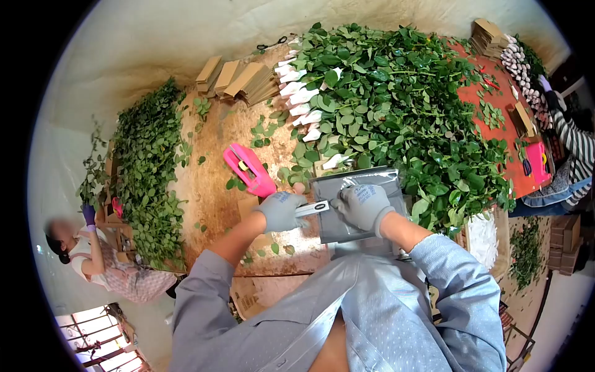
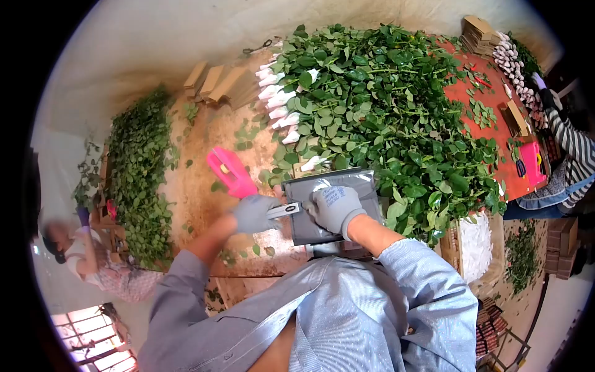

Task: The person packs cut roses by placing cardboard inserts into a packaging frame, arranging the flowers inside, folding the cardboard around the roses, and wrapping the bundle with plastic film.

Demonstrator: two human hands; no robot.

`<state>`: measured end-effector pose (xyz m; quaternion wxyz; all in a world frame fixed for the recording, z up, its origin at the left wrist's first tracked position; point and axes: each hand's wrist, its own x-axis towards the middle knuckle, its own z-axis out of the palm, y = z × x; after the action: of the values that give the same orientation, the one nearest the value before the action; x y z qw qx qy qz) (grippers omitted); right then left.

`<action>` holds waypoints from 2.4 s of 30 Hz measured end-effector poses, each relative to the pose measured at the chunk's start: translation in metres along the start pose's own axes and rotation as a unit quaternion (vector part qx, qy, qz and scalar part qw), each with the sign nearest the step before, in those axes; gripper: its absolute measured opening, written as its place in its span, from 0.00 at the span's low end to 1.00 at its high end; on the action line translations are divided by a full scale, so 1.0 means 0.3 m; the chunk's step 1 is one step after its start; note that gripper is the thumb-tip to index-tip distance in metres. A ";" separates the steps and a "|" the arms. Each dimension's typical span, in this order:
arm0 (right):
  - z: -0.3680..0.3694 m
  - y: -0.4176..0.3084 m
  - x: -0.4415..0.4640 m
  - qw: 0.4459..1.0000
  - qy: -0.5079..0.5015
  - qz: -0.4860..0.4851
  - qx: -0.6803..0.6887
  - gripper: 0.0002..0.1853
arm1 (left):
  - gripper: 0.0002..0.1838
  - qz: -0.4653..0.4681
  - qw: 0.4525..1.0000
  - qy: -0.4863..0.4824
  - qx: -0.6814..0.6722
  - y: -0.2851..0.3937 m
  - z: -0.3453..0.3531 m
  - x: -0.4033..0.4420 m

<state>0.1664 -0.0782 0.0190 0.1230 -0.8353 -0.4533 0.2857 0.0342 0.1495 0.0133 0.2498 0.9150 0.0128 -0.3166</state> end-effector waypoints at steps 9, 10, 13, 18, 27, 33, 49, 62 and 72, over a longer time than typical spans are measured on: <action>0.029 -0.005 -0.006 0.997 0.052 -0.052 0.000 0.22 | 0.20 0.009 1.000 0.010 0.019 -0.018 -0.001 0.005; 0.032 -0.009 -0.007 0.995 0.080 -0.051 0.002 0.21 | 0.20 0.048 0.999 0.010 0.017 -0.037 -0.015 -0.001; 0.058 0.000 -0.011 0.989 0.123 -0.083 -0.025 0.16 | 0.18 0.012 0.995 -0.014 0.098 -0.079 -0.086 -0.018; 0.093 0.003 -0.007 0.979 0.178 -0.102 -0.016 0.13 | 0.11 0.010 0.955 0.158 0.251 -0.207 -0.047 0.061; 0.079 -0.003 0.004 0.977 0.159 -0.138 -0.029 0.13 | 0.09 0.123 0.870 0.318 0.355 -0.284 0.076 0.228; 0.082 0.005 0.006 0.982 0.134 -0.129 -0.018 0.14 | 0.09 0.123 0.888 0.320 0.306 -0.293 0.092 0.274; 0.110 0.051 0.004 0.989 0.125 -0.082 -0.006 0.14 | 0.11 0.089 0.879 0.305 0.355 -0.120 0.393 -0.118; 0.109 0.009 0.004 0.976 0.185 -0.107 -0.033 0.15 | 0.12 0.070 0.827 0.414 0.375 0.008 0.466 -0.163; 0.120 0.017 -0.004 0.979 0.182 -0.080 -0.039 0.16 | 0.13 0.054 0.864 0.368 0.339 0.016 0.464 -0.193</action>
<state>0.1482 -0.0839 -0.0120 0.1929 -0.8385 -0.4996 0.1004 -0.0910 0.0883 -0.0448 -0.0820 0.9925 -0.0539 0.0725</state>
